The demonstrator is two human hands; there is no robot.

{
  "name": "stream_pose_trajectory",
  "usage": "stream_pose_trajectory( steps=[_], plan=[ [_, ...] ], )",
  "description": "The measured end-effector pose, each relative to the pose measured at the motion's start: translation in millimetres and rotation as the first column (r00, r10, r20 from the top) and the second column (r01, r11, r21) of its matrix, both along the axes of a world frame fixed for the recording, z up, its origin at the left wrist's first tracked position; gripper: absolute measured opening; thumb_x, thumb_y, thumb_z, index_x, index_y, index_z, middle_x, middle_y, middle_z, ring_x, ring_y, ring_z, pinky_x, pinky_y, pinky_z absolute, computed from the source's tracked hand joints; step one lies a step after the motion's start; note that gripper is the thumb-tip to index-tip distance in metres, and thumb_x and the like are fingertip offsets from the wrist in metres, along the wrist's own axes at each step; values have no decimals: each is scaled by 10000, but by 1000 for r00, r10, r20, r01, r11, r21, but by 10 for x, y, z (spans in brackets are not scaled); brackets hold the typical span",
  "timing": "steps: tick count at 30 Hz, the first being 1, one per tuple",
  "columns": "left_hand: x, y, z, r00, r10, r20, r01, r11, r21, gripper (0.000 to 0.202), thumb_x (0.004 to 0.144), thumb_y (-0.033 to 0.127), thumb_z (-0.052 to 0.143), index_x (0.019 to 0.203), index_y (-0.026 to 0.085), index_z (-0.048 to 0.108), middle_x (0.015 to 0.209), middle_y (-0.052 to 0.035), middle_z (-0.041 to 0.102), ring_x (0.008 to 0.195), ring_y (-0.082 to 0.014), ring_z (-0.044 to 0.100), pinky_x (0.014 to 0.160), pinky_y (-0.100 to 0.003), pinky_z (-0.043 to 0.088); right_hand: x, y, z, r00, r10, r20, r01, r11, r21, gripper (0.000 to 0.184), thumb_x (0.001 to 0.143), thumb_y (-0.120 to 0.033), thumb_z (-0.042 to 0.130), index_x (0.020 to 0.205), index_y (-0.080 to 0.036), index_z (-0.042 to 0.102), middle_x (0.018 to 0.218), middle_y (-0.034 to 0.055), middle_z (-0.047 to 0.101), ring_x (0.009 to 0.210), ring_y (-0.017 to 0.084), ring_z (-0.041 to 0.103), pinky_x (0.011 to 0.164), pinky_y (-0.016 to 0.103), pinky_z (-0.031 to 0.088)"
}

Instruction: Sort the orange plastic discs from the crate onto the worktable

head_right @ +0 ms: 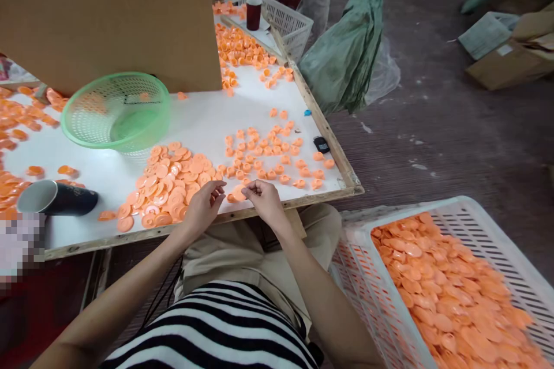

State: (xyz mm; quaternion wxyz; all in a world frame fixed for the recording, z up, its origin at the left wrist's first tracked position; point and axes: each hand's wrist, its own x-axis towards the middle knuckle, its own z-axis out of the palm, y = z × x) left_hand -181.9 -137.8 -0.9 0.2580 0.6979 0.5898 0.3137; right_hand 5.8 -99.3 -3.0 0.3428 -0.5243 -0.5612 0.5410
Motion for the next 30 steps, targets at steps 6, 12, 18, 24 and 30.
stream_pose_trajectory(
  steps=[6, 12, 18, 24, 30],
  plan=[
    [18, 35, 38, 990, -22, -142, -20, 957, -288, 153, 890, 221, 520, 941, 172, 655, 803, -53, 696, 724, -174, 632, 653, -260, 424, -113, 2, -79, 962, 72, 263, -81, 996, 23, 96, 754, -278, 670, 733, -191, 634, 710, 8, 679, 676, 163, 626, 638, 263, 456],
    [119, 169, -33, 999, 17, -33, -27, 933, -358, 163, 870, 279, 552, 771, 163, 610, 728, -42, 661, 662, -157, 588, 600, -248, 388, -219, -1, -77, 856, 70, 512, -114, 992, 56, 36, 830, -189, 630, 798, -204, 638, 771, 25, 707, 750, 179, 659, 666, 265, 441],
    [69, 280, -86, 989, 68, 135, 6, 875, -485, 114, 756, 229, 657, 713, 162, 574, 652, -4, 613, 599, -128, 554, 518, -217, 375, -172, 75, -90, 857, 146, 495, -158, 987, -19, 104, 825, -194, 624, 722, -196, 614, 754, 22, 695, 717, 173, 633, 641, 264, 423],
    [46, 310, -110, 943, 110, 315, 118, 773, -623, 268, 702, 346, 735, 759, 167, 543, 594, 28, 576, 464, -94, 507, 435, -198, 366, -96, 133, -137, 926, 233, 297, -199, 970, -139, 81, 774, -182, 636, 706, -183, 590, 740, 7, 673, 709, 161, 630, 649, 255, 445],
    [55, 328, -127, 953, 91, 288, 117, 767, -631, 269, 734, 393, 688, 766, 168, 545, 625, 20, 586, 497, -97, 521, 445, -195, 360, -107, 126, -125, 891, 227, 394, -194, 973, -122, 61, 779, -189, 659, 724, -192, 633, 772, 25, 698, 726, 177, 631, 657, 271, 442]
  ],
)
